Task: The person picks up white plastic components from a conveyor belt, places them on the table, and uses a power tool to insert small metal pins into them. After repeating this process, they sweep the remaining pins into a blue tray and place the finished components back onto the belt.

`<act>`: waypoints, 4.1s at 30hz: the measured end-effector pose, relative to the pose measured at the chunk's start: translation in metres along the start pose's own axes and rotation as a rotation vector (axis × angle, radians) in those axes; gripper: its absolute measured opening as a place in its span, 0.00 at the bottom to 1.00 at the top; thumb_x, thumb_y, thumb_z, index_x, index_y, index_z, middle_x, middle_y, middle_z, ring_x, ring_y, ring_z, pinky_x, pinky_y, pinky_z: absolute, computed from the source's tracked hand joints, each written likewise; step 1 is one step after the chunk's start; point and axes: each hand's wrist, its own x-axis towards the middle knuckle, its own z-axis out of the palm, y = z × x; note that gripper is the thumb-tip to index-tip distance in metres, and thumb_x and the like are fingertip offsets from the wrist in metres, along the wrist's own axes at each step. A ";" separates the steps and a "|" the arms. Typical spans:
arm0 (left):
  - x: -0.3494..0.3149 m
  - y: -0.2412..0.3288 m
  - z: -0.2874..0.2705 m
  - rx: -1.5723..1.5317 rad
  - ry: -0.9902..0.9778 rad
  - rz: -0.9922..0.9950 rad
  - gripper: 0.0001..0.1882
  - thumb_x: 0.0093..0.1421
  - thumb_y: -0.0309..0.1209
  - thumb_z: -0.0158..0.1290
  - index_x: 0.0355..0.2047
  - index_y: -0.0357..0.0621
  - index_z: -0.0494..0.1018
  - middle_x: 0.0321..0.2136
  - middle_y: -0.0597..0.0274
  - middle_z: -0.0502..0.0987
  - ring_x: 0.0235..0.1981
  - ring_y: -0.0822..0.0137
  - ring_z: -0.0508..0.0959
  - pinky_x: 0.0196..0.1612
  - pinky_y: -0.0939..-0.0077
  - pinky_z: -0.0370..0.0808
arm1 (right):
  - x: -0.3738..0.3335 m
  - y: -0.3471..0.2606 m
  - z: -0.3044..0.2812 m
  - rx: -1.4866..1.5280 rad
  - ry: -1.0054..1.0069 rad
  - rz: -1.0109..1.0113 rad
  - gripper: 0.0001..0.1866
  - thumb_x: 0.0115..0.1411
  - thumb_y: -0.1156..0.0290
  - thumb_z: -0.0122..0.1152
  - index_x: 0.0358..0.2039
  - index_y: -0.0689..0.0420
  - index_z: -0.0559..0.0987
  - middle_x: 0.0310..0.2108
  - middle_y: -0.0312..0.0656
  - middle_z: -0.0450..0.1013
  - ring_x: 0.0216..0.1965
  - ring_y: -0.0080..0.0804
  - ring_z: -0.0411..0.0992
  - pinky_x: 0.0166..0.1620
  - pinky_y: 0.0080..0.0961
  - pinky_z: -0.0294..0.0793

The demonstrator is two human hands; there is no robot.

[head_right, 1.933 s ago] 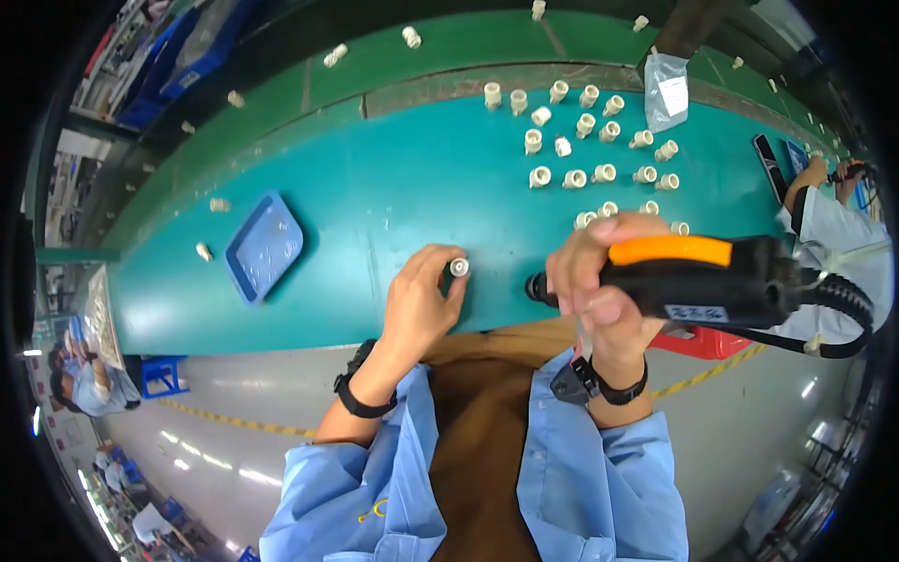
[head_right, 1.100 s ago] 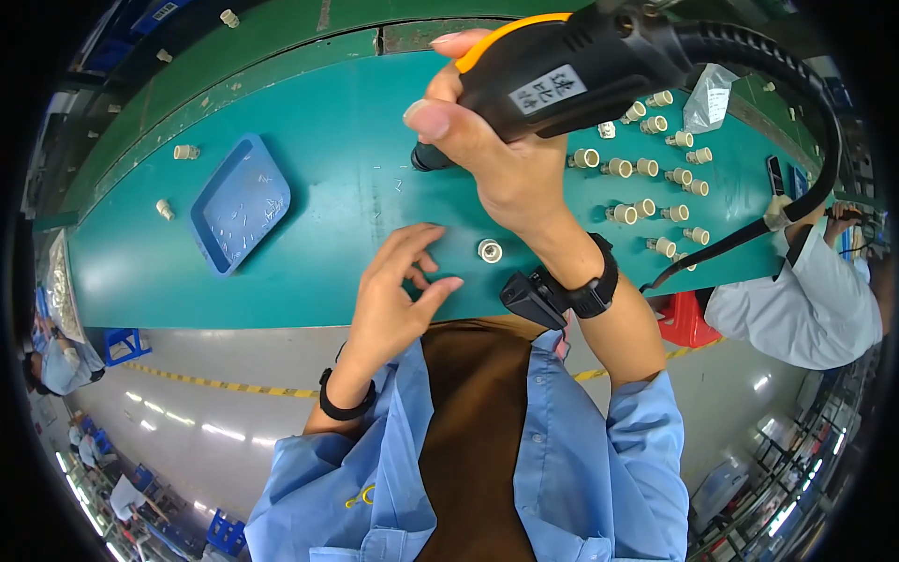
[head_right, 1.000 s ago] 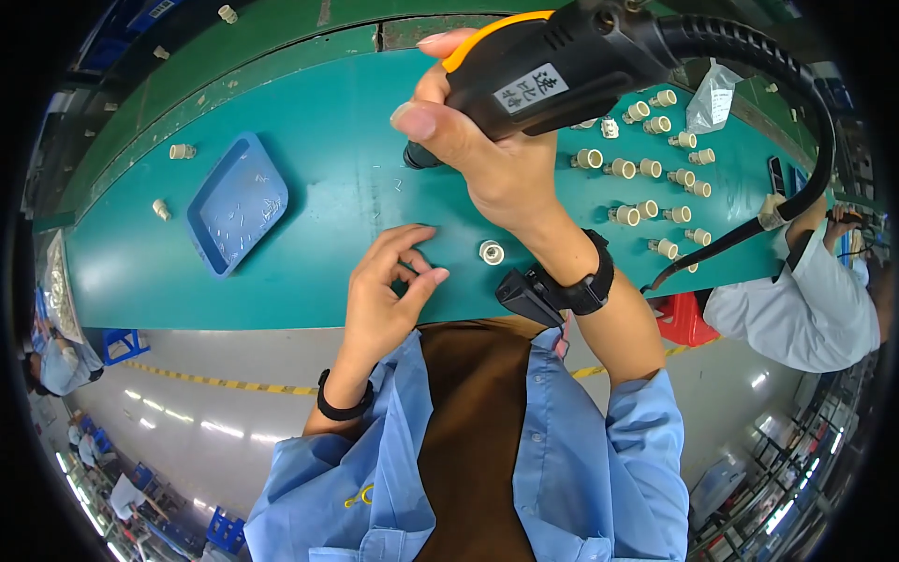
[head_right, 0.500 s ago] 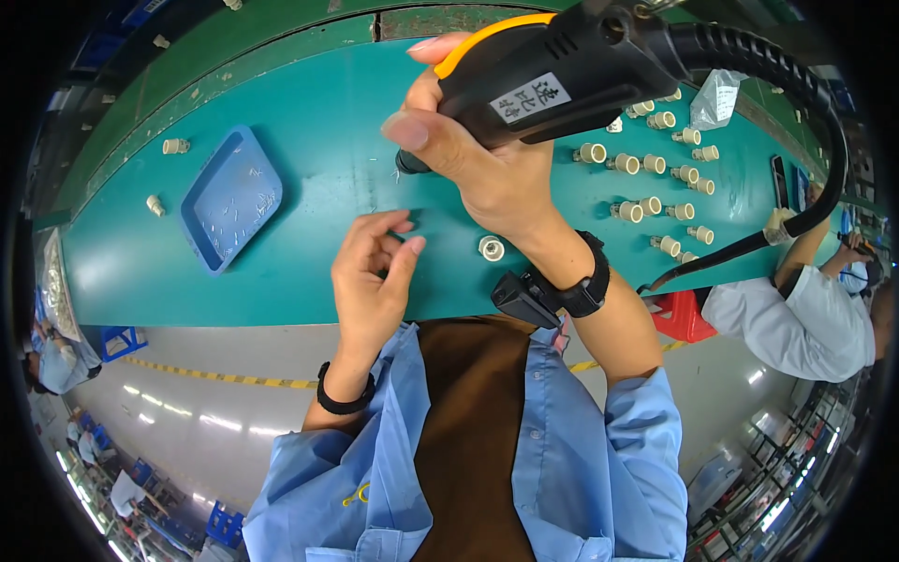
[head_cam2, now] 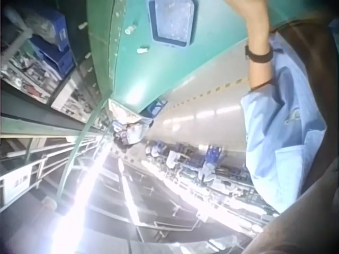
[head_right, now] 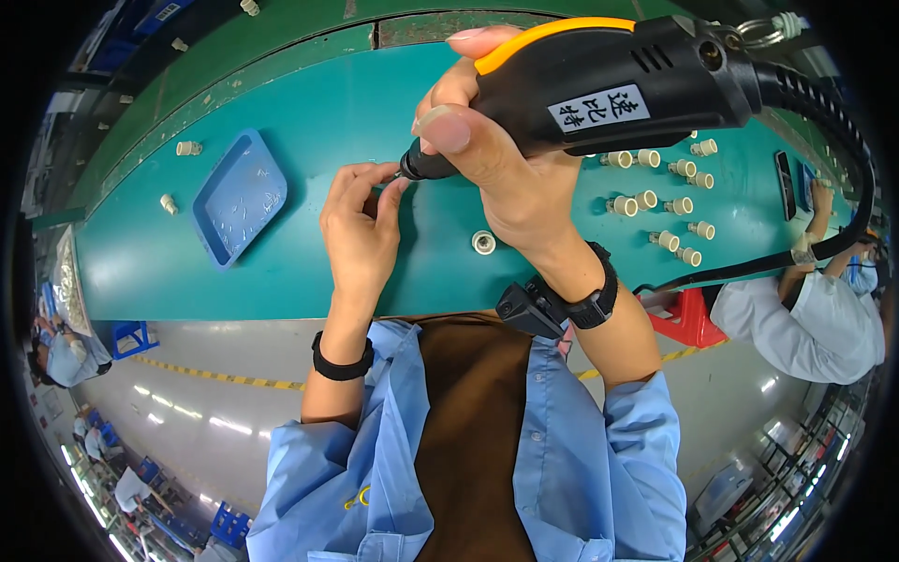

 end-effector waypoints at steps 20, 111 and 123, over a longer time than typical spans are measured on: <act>-0.008 -0.009 0.009 0.064 0.039 0.081 0.05 0.49 0.21 0.58 0.22 0.35 0.72 0.24 0.56 0.73 0.21 0.59 0.73 0.25 0.71 0.69 | -0.010 -0.023 -0.031 0.069 0.072 -0.116 0.26 0.55 0.65 0.60 0.50 0.61 0.62 0.22 0.37 0.65 0.24 0.26 0.66 0.34 0.27 0.69; -0.064 0.015 0.041 -0.169 -0.056 0.267 0.10 0.42 0.15 0.59 0.19 0.35 0.66 0.32 0.54 0.77 0.30 0.58 0.76 0.31 0.72 0.73 | -0.048 -0.071 -0.003 -0.320 0.011 0.062 0.20 0.56 0.66 0.56 0.48 0.55 0.63 0.17 0.31 0.60 0.17 0.21 0.60 0.23 0.22 0.62; -0.063 0.013 0.045 -0.170 -0.033 0.327 0.10 0.42 0.15 0.58 0.20 0.36 0.67 0.32 0.54 0.77 0.31 0.57 0.76 0.32 0.71 0.73 | -0.055 -0.076 -0.003 -0.324 -0.017 -0.009 0.16 0.57 0.70 0.53 0.46 0.54 0.64 0.19 0.31 0.59 0.18 0.20 0.60 0.24 0.23 0.62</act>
